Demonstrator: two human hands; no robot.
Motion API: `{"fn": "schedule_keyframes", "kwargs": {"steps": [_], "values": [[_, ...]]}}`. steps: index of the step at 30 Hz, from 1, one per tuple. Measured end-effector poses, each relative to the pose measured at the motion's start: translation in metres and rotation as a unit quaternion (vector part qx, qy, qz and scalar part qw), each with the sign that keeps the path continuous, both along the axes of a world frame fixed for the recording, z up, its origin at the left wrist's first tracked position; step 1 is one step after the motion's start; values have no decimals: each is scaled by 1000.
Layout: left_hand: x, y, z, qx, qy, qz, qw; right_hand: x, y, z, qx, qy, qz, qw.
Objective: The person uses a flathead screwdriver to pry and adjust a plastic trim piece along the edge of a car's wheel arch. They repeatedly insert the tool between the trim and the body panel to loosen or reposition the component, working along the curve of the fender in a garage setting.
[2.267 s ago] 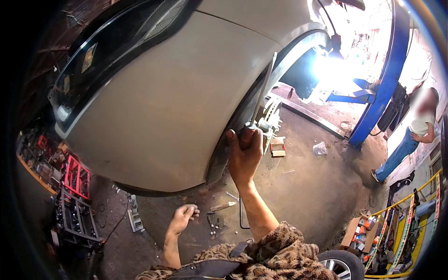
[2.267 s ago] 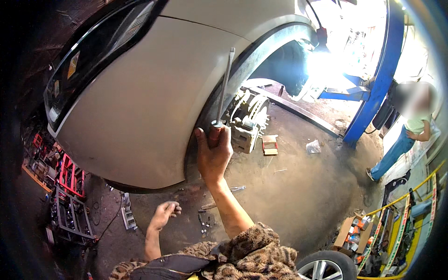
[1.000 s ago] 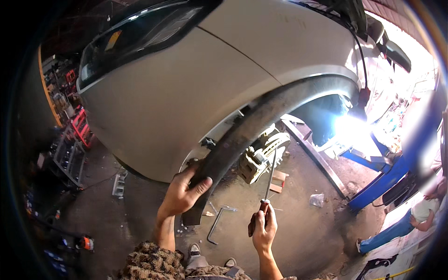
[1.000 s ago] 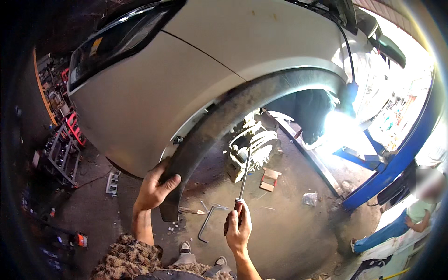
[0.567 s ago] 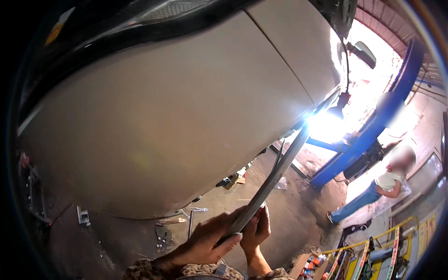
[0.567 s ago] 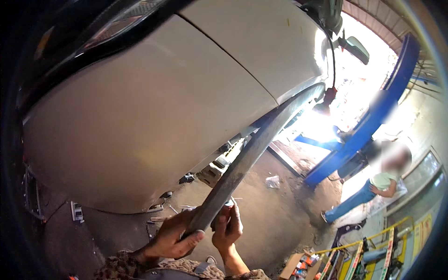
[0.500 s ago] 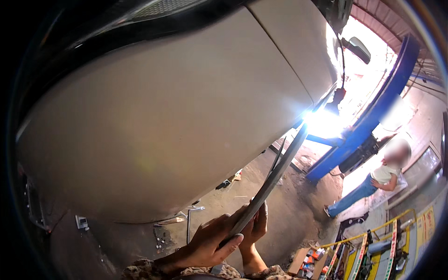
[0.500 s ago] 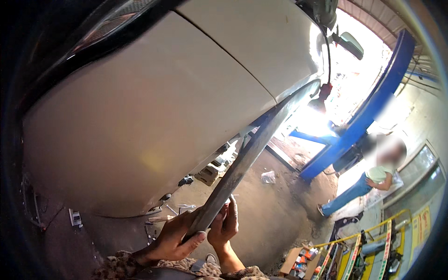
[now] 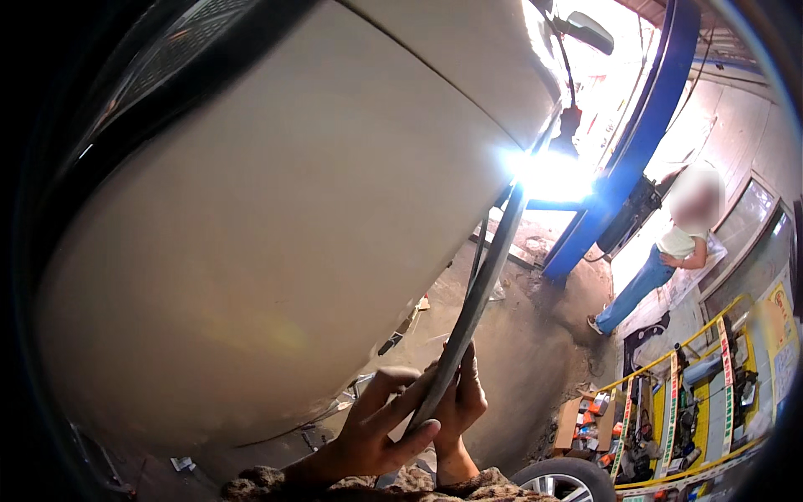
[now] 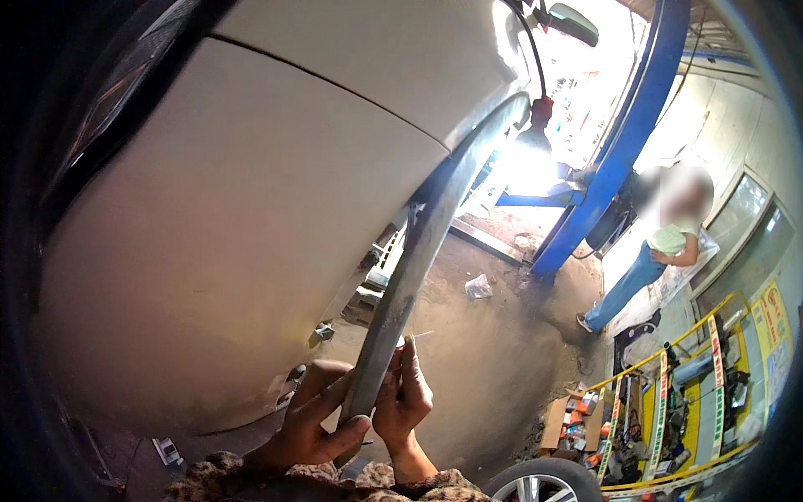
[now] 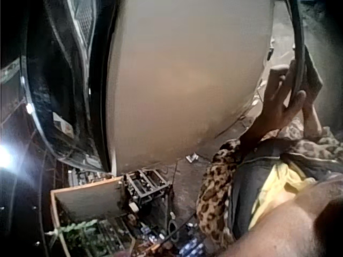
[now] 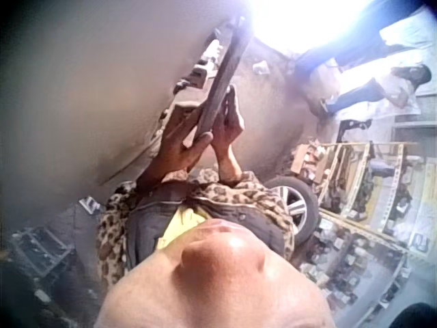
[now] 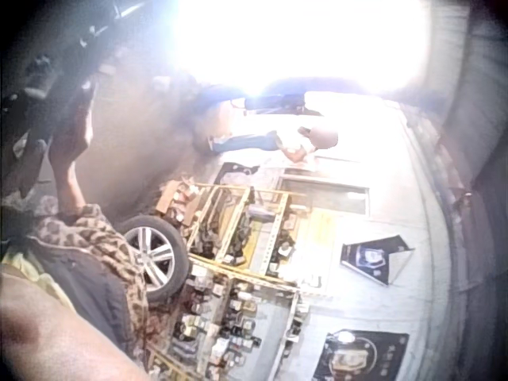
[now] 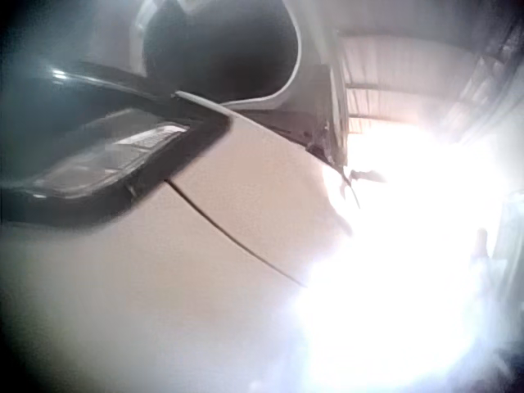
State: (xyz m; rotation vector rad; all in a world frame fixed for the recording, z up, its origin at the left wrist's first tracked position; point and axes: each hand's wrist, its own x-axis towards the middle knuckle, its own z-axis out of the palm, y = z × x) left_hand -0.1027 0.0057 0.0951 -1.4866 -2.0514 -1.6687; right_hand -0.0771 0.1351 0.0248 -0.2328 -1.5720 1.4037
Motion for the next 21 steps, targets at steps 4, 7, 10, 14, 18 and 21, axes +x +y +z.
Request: {"fn": "schedule_keyframes", "kwargs": {"steps": [4,7,10,14,18,21], "values": [[-7,6,4,41,30,-24,998,-4,0,-1,-11,44,-14,999],[-7,3,-1,41,-49,-71,995,3,-1,11,22,2,-45,999],[-10,0,4,32,-49,-101,993,3,-2,17,20,4,-50,999],[-19,-4,11,1,21,-86,996,-11,-5,9,40,45,-66,996],[-23,1,7,-8,31,-92,995,-25,1,0,-8,59,-42,997],[-18,-13,22,-44,39,-66,996,-32,-14,-2,-32,80,-4,996]]}}
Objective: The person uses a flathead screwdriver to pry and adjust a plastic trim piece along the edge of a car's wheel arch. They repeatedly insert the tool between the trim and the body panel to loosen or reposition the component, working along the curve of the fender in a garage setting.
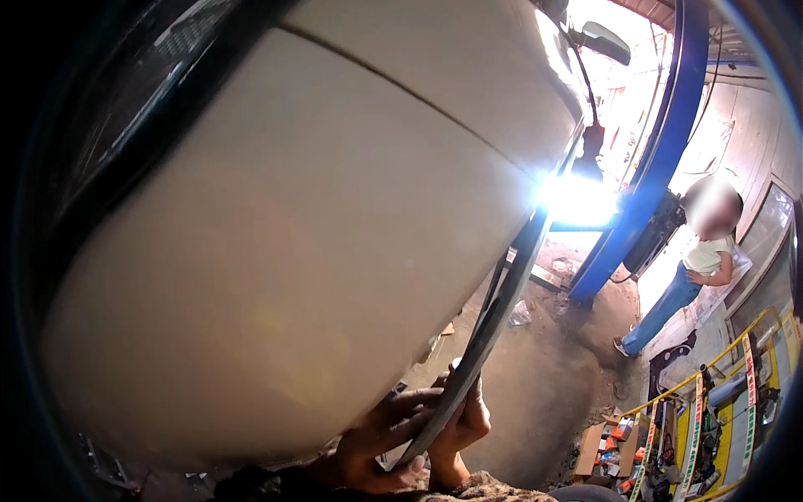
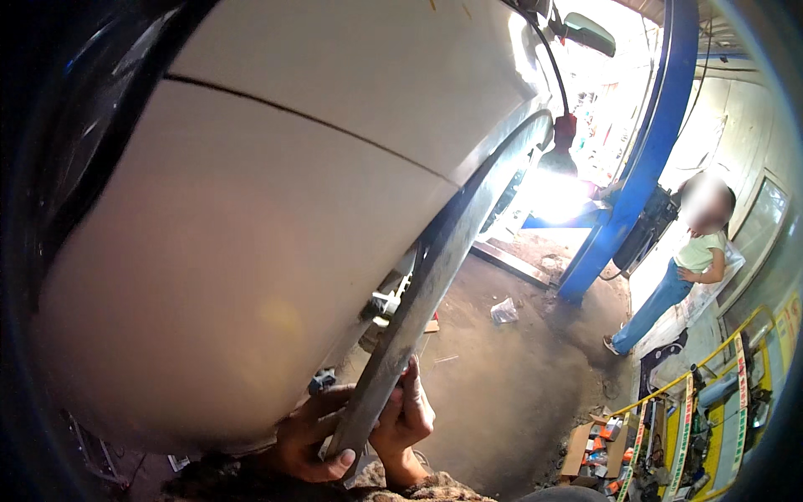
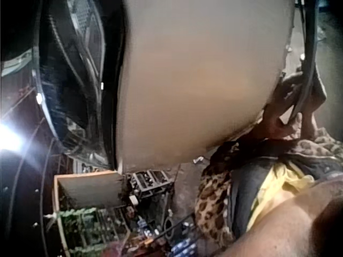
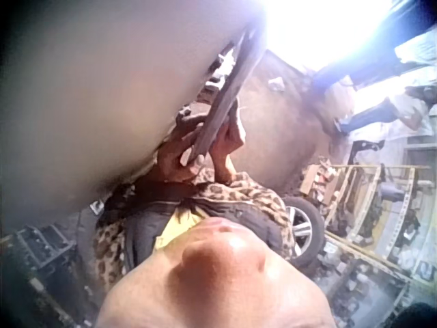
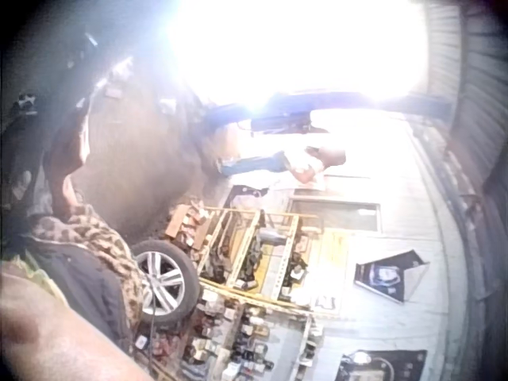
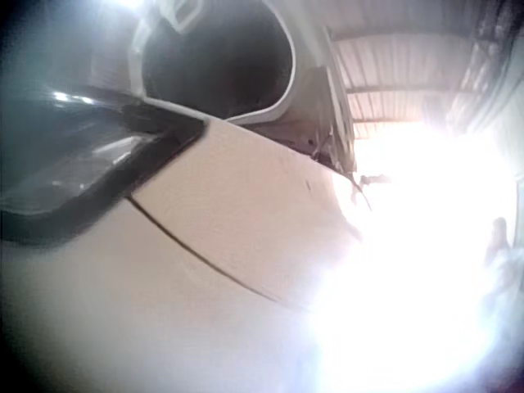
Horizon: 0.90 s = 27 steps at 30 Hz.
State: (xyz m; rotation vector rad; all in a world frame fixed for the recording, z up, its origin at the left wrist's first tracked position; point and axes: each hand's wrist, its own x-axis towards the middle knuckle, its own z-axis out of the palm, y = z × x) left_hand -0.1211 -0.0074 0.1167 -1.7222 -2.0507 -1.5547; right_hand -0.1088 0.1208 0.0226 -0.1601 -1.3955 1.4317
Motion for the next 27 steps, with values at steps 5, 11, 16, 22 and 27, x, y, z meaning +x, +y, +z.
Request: {"fn": "schedule_keyframes", "kwargs": {"steps": [5,11,16,22,27], "values": [[-5,9,-15,20,-40,-10,999,-2,16,-5,13,-8,-4,1000],[4,11,-10,43,-78,24,996,-32,22,-50,-25,8,72,997],[4,5,-10,19,-61,15,998,-15,12,-58,-38,-27,129,991],[24,16,-15,42,-103,20,994,17,17,-52,-118,-98,226,962],[27,20,-17,61,-107,24,992,36,17,-63,-265,-202,391,858]]}}
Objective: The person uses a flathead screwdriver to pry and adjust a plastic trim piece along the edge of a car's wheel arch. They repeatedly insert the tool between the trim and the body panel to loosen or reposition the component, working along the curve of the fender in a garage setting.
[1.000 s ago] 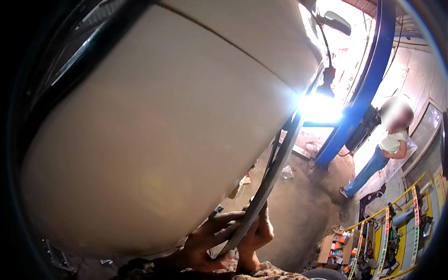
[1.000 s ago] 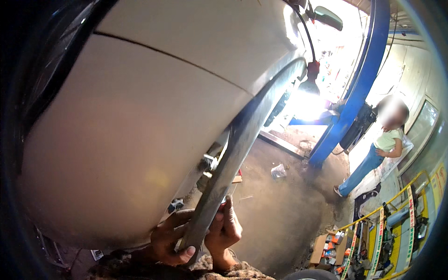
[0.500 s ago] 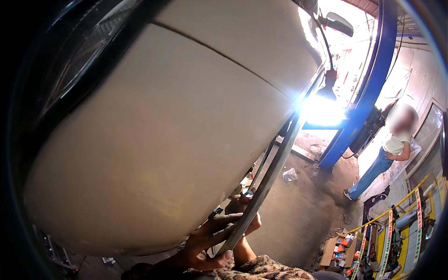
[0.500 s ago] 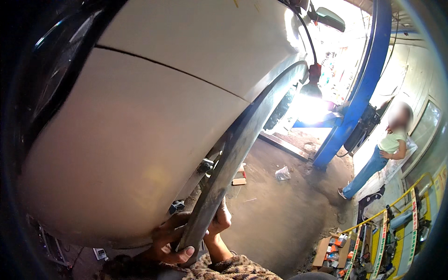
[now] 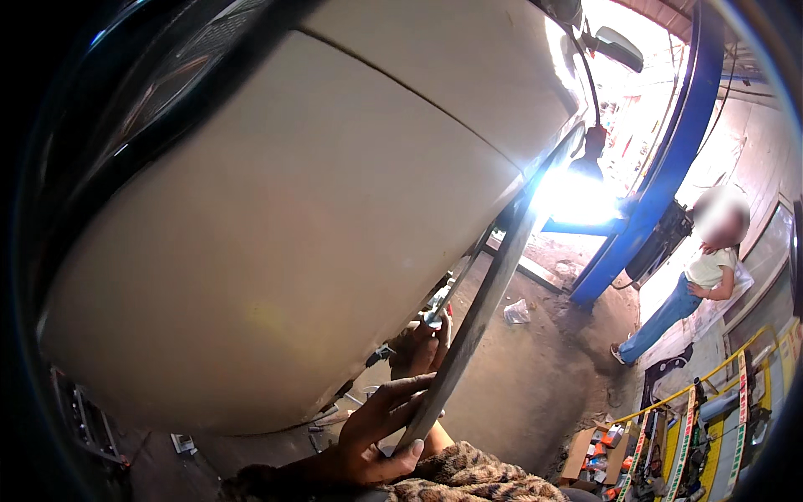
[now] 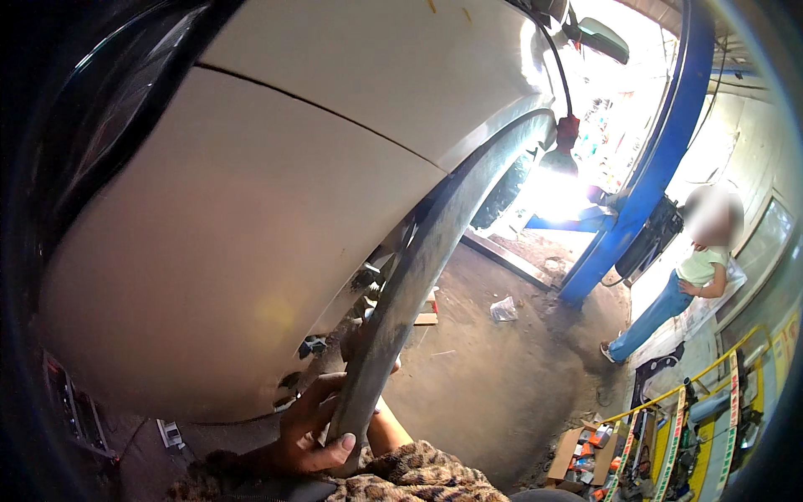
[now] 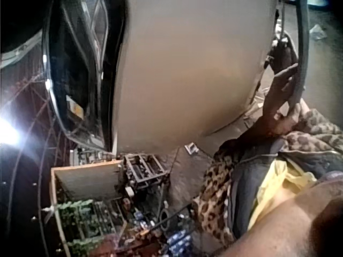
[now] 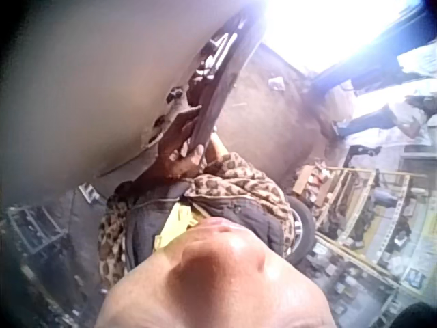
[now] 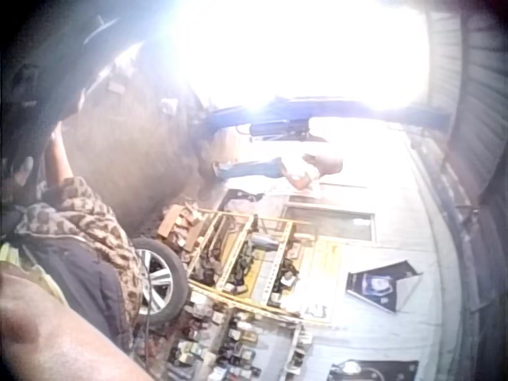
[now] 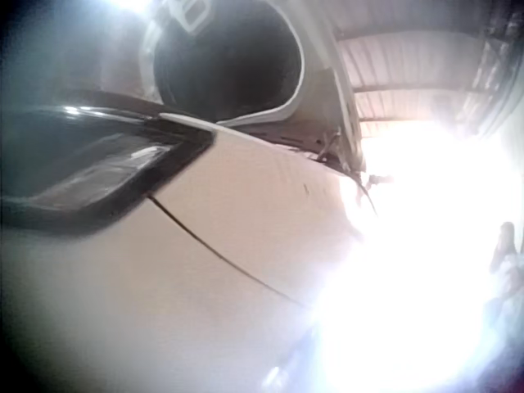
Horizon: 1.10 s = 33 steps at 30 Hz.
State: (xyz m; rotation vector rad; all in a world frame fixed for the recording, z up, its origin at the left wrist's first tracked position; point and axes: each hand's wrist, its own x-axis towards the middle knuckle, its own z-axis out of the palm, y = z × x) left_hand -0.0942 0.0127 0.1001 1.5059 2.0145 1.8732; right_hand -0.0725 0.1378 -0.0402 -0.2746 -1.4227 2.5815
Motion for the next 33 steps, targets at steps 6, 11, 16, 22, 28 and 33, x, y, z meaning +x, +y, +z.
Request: {"fn": "schedule_keyframes", "kwargs": {"steps": [6,11,16,22,28,33], "values": [[2,1,-2,23,-6,12,1000,7,-1,15,-109,-80,134,982],[-2,3,-9,38,15,23,999,-14,16,1,-44,24,113,992],[3,12,-4,61,-32,36,997,-55,36,-17,132,249,-152,947],[0,5,-8,50,-20,9,999,-16,7,58,378,159,-308,858],[-4,6,-7,40,-9,-12,999,-5,7,80,373,137,-310,864],[-2,6,-4,53,-19,-18,998,-3,4,80,382,125,-315,860]]}}
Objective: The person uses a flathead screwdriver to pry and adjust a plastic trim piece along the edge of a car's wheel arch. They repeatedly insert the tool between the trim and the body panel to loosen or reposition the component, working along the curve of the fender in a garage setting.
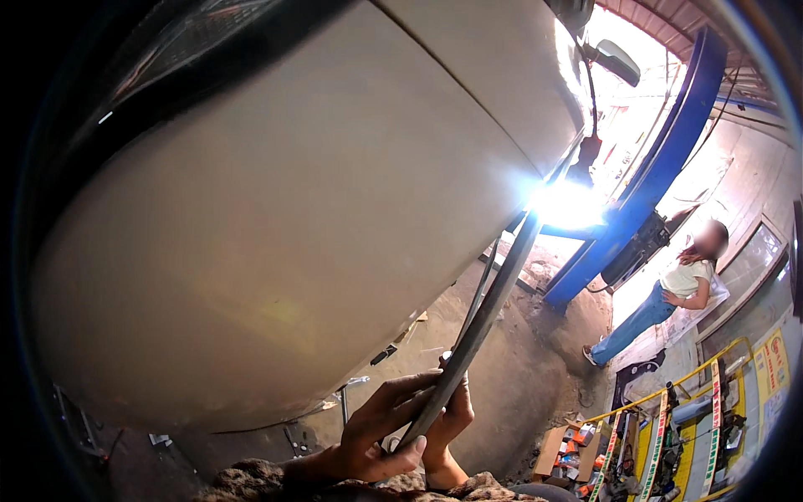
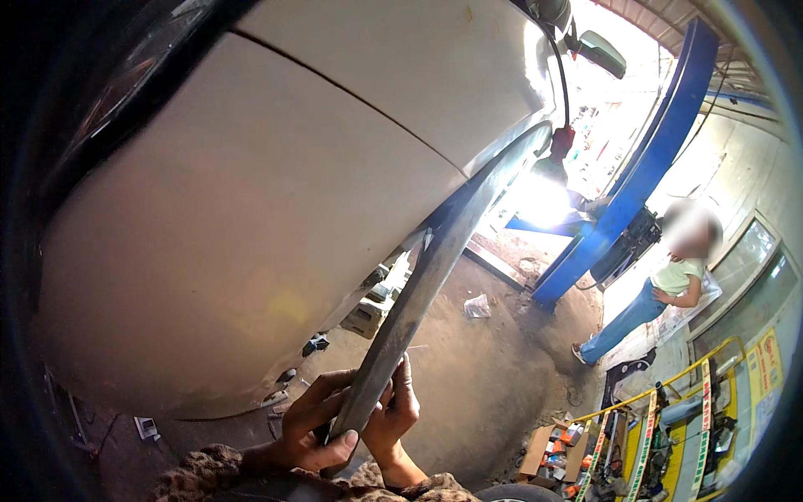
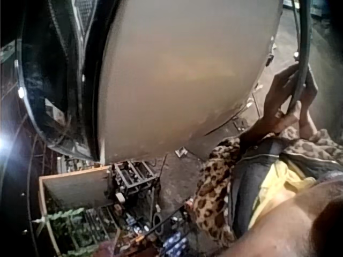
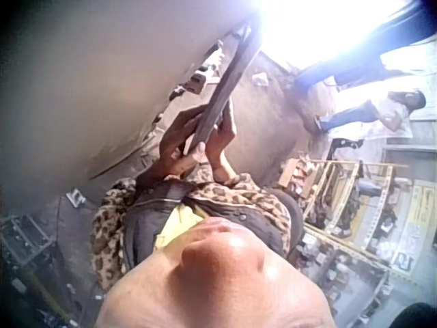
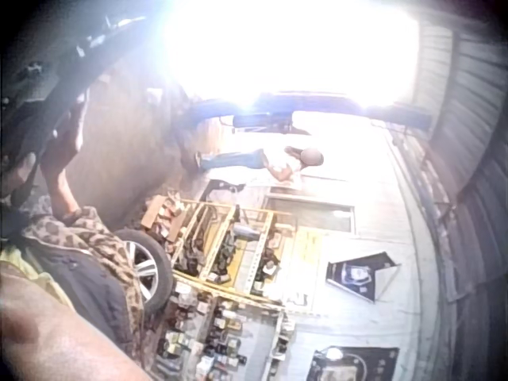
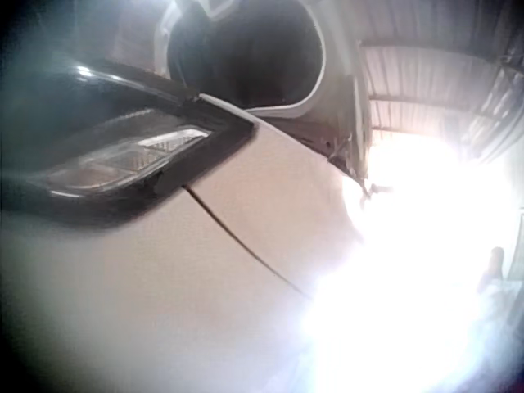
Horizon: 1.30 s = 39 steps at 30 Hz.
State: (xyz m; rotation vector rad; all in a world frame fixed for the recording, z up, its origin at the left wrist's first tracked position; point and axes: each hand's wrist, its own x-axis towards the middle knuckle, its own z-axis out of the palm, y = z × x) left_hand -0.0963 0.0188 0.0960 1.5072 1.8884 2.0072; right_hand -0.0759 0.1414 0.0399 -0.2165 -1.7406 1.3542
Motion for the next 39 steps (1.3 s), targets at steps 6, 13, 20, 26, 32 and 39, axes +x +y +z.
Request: {"fn": "schedule_keyframes", "kwargs": {"steps": [6,13,20,26,32,39], "values": [[0,-4,4,-13,3,0,1000,-4,4,-1,75,14,-23,997],[-5,-4,2,-22,22,3,1000,-15,11,-17,55,40,8,998],[-1,-4,4,-34,8,10,999,-23,16,-19,78,80,14,994],[2,-4,0,-37,-12,32,999,-15,13,-19,36,37,55,997],[5,-5,-5,-30,-4,69,997,-21,7,-10,34,29,31,999],[5,-11,-11,-56,-33,114,991,-46,3,-19,56,70,-5,996]]}}
